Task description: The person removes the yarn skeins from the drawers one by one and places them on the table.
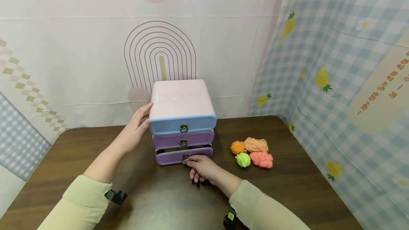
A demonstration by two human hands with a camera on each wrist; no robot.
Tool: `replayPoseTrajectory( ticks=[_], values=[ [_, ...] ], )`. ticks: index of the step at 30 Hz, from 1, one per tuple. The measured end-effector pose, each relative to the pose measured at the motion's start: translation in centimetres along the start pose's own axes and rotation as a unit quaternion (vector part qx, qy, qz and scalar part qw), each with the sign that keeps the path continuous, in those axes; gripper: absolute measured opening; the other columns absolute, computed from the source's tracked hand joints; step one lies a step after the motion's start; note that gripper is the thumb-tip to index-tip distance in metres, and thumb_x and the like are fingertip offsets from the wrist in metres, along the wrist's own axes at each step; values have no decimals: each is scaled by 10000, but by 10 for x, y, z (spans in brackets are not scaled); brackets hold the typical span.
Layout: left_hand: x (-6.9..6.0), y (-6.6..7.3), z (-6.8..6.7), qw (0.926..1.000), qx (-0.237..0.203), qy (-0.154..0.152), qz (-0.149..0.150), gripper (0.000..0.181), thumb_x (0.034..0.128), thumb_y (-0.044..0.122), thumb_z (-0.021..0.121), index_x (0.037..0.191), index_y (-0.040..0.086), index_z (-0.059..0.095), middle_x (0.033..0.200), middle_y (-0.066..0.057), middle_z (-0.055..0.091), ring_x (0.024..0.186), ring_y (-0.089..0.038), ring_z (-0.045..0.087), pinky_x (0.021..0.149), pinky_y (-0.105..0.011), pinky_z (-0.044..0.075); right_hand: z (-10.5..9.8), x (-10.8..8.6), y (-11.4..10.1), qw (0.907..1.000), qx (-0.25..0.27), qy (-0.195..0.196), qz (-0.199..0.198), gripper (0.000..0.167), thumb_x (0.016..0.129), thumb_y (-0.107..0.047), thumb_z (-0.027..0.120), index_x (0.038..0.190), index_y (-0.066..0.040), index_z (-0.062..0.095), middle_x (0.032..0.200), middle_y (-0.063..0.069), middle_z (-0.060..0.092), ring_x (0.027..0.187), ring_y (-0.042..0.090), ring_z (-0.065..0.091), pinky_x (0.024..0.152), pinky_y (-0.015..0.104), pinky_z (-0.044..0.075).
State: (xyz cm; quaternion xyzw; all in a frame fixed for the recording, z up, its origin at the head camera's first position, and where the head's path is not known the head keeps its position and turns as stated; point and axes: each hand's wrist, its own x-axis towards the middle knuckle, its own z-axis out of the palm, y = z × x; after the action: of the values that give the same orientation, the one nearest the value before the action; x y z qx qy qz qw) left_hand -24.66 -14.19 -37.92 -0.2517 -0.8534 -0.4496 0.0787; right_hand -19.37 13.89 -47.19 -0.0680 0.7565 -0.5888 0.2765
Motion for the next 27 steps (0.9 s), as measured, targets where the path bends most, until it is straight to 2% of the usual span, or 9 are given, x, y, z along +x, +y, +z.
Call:
replayPoseTrajectory(
  ticks=[2,6,8,15,22,27],
  values=[
    [3,0,-1,9998,-182,23,46,574,1064,427,388,1573,185,276,1616,-137,172,1422,-335,292,1114,-566,300,0,0,1,10000,5,-3,-4,343,1043,-174,479,1334,-29,587,598,27,570,426,75,491,375,198,341],
    [9,0,-4,9996,-230,21,-151,548,1067,451,355,1561,216,326,1625,-138,178,1479,-340,191,1149,-599,204,-2,-1,3,10000,-5,-28,39,330,1039,-163,482,1320,-27,592,602,27,570,428,77,496,377,200,344],
    [13,0,-5,9994,-254,21,-252,532,1068,435,374,1559,235,335,1625,-133,189,1470,-336,220,1151,-589,212,-2,-2,4,10000,-28,-48,63,319,1040,-164,485,1306,-26,596,605,28,572,430,78,498,378,203,347],
    [23,1,-5,9979,-525,-7,-380,548,1056,368,460,1568,235,317,1603,-106,243,1322,-341,459,1068,-507,400,0,-8,4,9998,-35,-158,115,317,1042,-177,487,1305,-39,599,602,25,574,431,75,494,381,202,351],
    [27,4,-6,9975,-543,-38,-450,574,1050,389,467,1573,218,303,1575,-139,279,1302,-369,464,1020,-513,443,1,-17,3,9996,-81,-223,140,315,1041,-182,495,1299,-45,611,599,36,580,419,76,484,377,202,341],
    [28,7,-7,9969,-520,-12,-594,578,1037,431,479,1566,270,315,1541,-145,312,1294,-334,462,1016,-510,442,3,-24,5,9994,-83,-291,152,323,1036,-175,505,1310,-40,613,589,39,582,401,67,471,370,203,347]
  ],
)
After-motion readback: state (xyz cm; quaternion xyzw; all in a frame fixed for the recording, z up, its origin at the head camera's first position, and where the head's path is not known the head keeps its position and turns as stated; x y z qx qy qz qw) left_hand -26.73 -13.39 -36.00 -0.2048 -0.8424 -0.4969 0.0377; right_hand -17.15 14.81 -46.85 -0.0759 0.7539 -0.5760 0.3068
